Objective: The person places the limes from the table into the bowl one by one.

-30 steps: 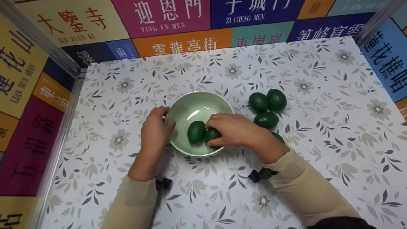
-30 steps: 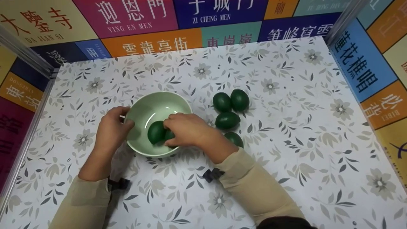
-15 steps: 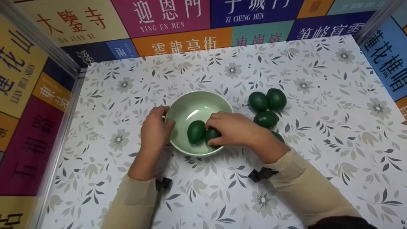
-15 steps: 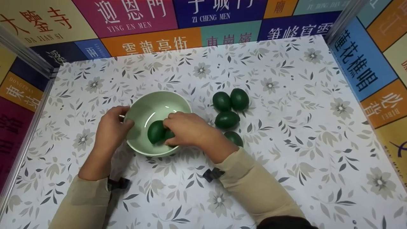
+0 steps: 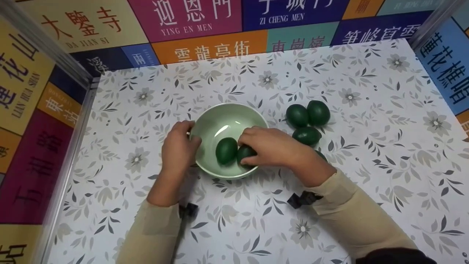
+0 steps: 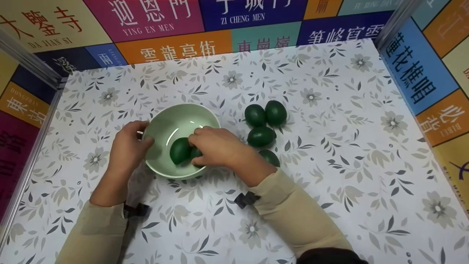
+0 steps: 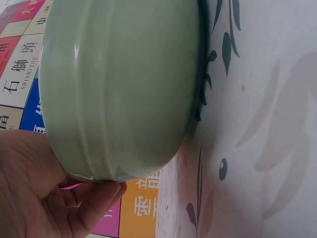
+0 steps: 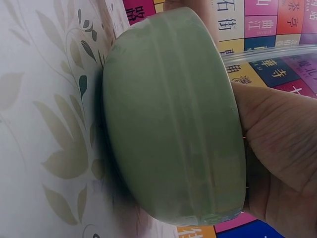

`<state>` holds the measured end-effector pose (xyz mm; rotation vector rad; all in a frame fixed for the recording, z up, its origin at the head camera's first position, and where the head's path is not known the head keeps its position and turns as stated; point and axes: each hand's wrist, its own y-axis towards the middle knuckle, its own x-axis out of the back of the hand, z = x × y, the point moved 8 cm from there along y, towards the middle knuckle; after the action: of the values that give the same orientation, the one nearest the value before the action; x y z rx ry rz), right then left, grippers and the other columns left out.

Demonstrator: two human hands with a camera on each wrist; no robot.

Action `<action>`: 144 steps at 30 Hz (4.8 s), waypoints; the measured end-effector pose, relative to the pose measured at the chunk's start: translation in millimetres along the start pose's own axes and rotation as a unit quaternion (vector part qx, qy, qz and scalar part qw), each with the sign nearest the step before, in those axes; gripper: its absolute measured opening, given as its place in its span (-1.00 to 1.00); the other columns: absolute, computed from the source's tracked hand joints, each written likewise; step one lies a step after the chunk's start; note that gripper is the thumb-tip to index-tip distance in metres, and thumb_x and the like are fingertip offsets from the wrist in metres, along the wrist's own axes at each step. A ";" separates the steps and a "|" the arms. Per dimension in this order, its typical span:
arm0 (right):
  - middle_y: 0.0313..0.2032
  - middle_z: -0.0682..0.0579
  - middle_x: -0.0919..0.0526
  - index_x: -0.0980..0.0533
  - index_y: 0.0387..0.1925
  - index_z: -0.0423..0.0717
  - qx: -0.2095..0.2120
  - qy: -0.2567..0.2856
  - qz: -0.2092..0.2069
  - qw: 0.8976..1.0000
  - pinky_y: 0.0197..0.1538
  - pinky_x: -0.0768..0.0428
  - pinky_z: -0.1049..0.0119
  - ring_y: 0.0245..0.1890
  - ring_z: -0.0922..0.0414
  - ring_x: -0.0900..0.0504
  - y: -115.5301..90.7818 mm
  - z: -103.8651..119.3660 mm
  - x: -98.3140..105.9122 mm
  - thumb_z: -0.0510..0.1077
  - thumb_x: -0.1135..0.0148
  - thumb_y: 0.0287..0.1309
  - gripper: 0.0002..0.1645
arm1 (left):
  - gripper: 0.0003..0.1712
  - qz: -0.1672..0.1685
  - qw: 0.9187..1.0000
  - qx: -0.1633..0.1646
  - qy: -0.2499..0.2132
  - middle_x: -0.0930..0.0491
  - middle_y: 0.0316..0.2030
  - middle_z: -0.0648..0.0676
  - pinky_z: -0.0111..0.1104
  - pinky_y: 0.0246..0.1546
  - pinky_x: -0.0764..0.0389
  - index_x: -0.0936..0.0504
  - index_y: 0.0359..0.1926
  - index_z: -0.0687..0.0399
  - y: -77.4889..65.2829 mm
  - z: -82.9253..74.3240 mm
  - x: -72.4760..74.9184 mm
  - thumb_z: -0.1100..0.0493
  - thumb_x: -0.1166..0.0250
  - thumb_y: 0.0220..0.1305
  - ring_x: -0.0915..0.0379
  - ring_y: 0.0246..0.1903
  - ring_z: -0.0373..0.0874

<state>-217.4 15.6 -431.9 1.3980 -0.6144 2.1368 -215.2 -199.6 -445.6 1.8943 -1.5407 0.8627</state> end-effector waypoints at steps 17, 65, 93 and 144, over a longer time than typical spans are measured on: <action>-0.10 0.09 -0.60 -0.61 -0.05 0.05 0.005 0.001 -0.006 1.000 -0.06 -0.57 0.13 -0.14 0.08 -0.52 -4.9 0.8 11.2 0.14 -0.43 0.22 -0.62 | -0.52 0.002 1.000 0.001 0.007 -0.67 0.04 0.10 -0.05 0.01 -0.63 -0.65 0.20 0.08 2.0 -0.2 0.8 0.24 -0.25 0.24 -0.65 -0.02 0.03; 0.19 -0.04 -0.63 -0.56 0.23 -0.13 0.126 -0.009 -0.227 0.966 0.24 -0.62 0.13 0.22 0.05 -0.62 -63.8 3.3 55.6 0.16 -0.45 0.22 -0.32 | -0.49 0.010 1.000 0.008 0.014 -0.66 0.07 0.12 -0.06 0.04 -0.62 -0.62 0.26 0.11 0.3 1.3 -1.1 0.24 -0.23 0.27 -0.63 0.02 0.04; 0.31 -0.08 -0.53 -0.43 0.43 -0.02 0.026 -0.024 -0.220 0.975 0.03 -0.70 -0.04 0.13 -0.09 -0.65 -116.0 -56.5 50.9 0.23 -0.62 -0.06 0.05 | -0.50 0.009 1.000 0.009 0.013 -0.67 0.05 0.09 -0.04 0.04 -0.63 -0.64 0.23 0.07 1.4 -0.2 -2.5 0.23 -0.24 0.25 -0.63 0.01 0.03; 0.03 0.13 -0.58 -0.61 0.05 0.10 -0.094 -0.050 -0.051 0.993 -0.19 -0.65 0.03 -0.19 0.10 -0.67 -133.8 -92.2 17.4 0.38 -0.50 0.03 -0.33 | -0.48 0.006 1.000 0.007 0.003 -0.67 0.02 0.12 -0.05 0.04 -0.63 -0.62 0.25 0.13 1.1 0.1 -1.5 0.24 -0.22 0.23 -0.63 -0.01 0.05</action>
<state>-202.6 178.3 -437.1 1.4075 -0.7466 1.8855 -216.5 -198.9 -446.8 1.8924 -1.5482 0.8864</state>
